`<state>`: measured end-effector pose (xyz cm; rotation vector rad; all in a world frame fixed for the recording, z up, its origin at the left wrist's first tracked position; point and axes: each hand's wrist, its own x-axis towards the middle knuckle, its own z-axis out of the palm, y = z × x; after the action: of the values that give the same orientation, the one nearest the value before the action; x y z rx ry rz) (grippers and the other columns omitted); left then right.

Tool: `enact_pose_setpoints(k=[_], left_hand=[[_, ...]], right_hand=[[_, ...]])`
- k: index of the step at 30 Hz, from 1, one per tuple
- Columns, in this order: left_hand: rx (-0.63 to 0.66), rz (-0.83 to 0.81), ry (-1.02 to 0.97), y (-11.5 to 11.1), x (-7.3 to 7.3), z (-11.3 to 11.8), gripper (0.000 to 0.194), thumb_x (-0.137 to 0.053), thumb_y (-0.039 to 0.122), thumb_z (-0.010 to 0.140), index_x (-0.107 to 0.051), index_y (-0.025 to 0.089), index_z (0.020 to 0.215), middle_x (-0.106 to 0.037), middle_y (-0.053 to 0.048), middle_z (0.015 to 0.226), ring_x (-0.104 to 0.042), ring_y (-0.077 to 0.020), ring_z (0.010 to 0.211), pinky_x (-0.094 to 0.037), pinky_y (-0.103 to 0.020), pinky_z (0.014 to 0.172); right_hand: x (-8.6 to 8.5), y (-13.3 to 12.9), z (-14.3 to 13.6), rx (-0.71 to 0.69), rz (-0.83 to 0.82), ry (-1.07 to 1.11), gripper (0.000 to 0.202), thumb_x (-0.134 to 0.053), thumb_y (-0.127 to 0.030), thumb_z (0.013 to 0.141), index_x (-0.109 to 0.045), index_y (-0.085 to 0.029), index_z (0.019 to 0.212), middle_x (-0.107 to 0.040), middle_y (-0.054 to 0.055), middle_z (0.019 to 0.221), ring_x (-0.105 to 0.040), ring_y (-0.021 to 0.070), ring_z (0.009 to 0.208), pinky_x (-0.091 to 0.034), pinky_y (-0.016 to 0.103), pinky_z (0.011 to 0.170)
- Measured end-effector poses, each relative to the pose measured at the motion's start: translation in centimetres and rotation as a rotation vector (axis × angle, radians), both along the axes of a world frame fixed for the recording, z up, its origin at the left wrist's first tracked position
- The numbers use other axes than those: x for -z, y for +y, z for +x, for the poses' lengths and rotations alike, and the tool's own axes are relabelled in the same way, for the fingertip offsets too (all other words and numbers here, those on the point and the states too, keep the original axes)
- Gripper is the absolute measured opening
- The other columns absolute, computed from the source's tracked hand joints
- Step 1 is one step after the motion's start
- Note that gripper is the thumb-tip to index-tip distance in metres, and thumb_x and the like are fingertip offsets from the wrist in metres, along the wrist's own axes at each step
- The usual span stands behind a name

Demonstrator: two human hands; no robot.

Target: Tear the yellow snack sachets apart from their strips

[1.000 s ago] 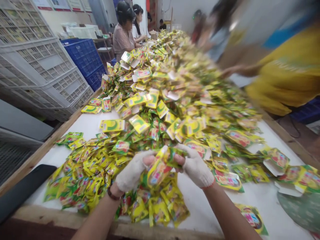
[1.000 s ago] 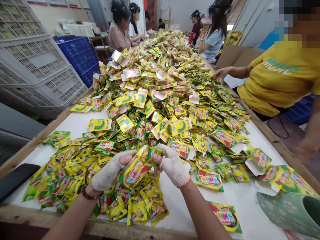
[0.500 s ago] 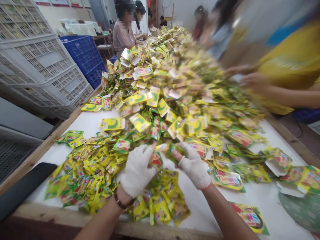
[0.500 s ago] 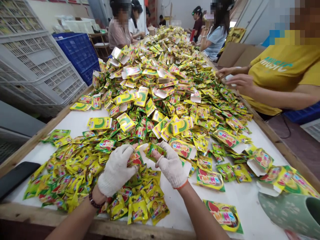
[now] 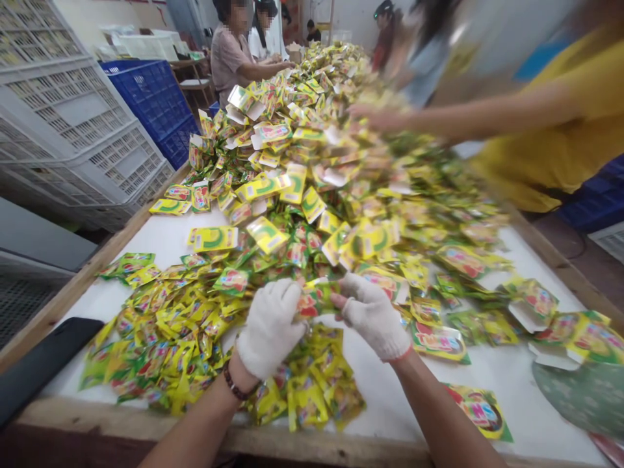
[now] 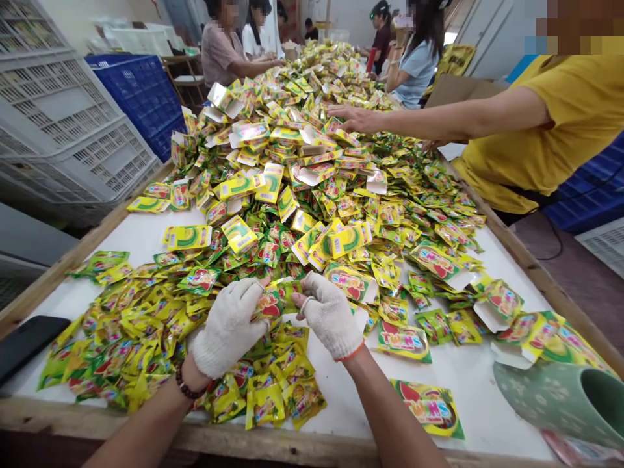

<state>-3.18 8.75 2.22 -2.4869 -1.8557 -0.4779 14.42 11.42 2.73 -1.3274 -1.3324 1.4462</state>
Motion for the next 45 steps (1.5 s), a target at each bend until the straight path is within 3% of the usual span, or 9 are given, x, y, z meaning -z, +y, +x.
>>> enact_pose_setpoints(k=[4, 9, 14, 18, 21, 26, 35, 40, 45], left_hand=[[0.063, 0.032, -0.001, -0.2, 0.0, 0.3, 0.050, -0.062, 0.018, 0.069, -0.054, 0.016, 0.118, -0.061, -0.011, 0.109, -0.055, -0.0289, 0.102, -0.048, -0.043, 0.086], [-0.024, 0.110, -0.043, -0.2, 0.6, 0.6, 0.052, -0.062, 0.015, 0.068, -0.055, 0.013, 0.119, -0.063, -0.012, 0.103, -0.057, -0.0293, 0.096, -0.051, -0.044, 0.083], [-0.058, 0.342, -0.278, -0.2, 2.7, 1.2, 0.046, -0.059, 0.013, 0.070, -0.060, 0.020, 0.115, -0.068, -0.010, 0.101, -0.064, -0.0280, 0.092, -0.055, -0.041, 0.080], [-0.010, -0.066, -0.760, 0.1, 2.9, 1.1, 0.037, -0.061, 0.021, 0.074, -0.066, 0.030, 0.109, -0.072, -0.005, 0.107, -0.067, -0.0264, 0.099, -0.056, -0.034, 0.082], [-0.061, -0.414, -1.269, 0.3, 2.2, 1.2, 0.041, -0.065, 0.033, 0.077, -0.062, 0.026, 0.118, -0.072, -0.008, 0.107, -0.068, -0.0275, 0.097, -0.056, -0.037, 0.081], [-0.191, -0.426, -1.754, 0.3, 2.4, 2.0, 0.067, -0.076, 0.046, 0.068, -0.052, 0.026, 0.128, -0.071, -0.009, 0.108, -0.067, -0.0287, 0.096, -0.055, -0.037, 0.082], [-0.017, -0.652, -1.669, 0.3, 1.4, 0.6, 0.034, -0.080, 0.035, 0.065, -0.056, 0.018, 0.082, -0.067, -0.002, 0.077, -0.061, -0.0155, 0.066, -0.050, -0.025, 0.058], [-0.012, -0.618, -1.652, 0.0, -0.8, 0.8, 0.054, -0.080, 0.036, 0.064, -0.053, 0.021, 0.109, -0.064, -0.005, 0.099, -0.060, -0.0179, 0.085, -0.049, -0.028, 0.073], [0.186, -0.986, -1.542, -0.4, -0.8, 0.5, 0.044, -0.076, 0.032, 0.068, -0.061, 0.016, 0.107, -0.059, -0.003, 0.091, -0.052, -0.0126, 0.077, -0.042, -0.022, 0.067]], right_hand=[[-0.6, -0.2, 0.0, -0.070, 0.130, -0.081, 0.014, -0.057, -0.024, 0.073, -0.069, -0.019, 0.074, -0.062, -0.001, 0.066, -0.059, 0.0151, 0.063, -0.050, 0.025, 0.059], [-1.8, -0.8, -0.2, -0.165, -0.188, -0.048, 0.041, -0.055, -0.036, 0.077, -0.067, -0.017, 0.110, -0.051, -0.006, 0.043, -0.045, 0.0094, 0.033, -0.033, 0.018, 0.034], [-1.0, -0.6, -0.5, -0.283, -0.159, -0.074, 0.019, -0.058, -0.031, 0.073, -0.052, -0.019, 0.060, -0.043, -0.007, 0.046, -0.045, 0.0075, 0.033, -0.028, 0.016, 0.031], [-0.6, 0.2, -0.1, -0.234, 0.000, -0.133, 0.014, -0.057, -0.028, 0.074, -0.053, -0.020, 0.064, -0.046, -0.006, 0.052, -0.041, 0.0073, 0.036, -0.029, 0.017, 0.032], [-0.2, 0.3, -0.2, 0.028, 0.184, -0.107, 0.011, -0.064, -0.029, 0.071, -0.062, -0.020, 0.079, -0.058, -0.001, 0.068, -0.050, 0.0116, 0.053, -0.042, 0.021, 0.047], [2.6, 0.3, -1.8, 0.171, 0.128, 0.242, 0.043, -0.074, -0.052, 0.068, -0.058, -0.020, 0.092, -0.064, 0.004, 0.079, -0.058, 0.0171, 0.065, -0.047, 0.026, 0.055], [0.3, -0.6, -1.0, -0.071, 0.099, 0.207, 0.037, -0.072, -0.051, 0.072, -0.059, -0.018, 0.079, -0.057, -0.001, 0.073, -0.051, 0.0131, 0.066, -0.042, 0.023, 0.057], [0.2, -0.7, -0.5, -0.030, 0.166, 0.173, 0.031, -0.065, -0.048, 0.079, -0.054, -0.019, 0.075, -0.048, -0.004, 0.065, -0.043, 0.0102, 0.058, -0.038, 0.021, 0.052], [0.8, -0.5, -0.5, 0.051, 0.256, 0.283, 0.037, -0.074, -0.039, 0.074, -0.058, -0.023, 0.103, -0.062, 0.001, 0.092, -0.058, 0.0164, 0.084, -0.049, 0.027, 0.076]])
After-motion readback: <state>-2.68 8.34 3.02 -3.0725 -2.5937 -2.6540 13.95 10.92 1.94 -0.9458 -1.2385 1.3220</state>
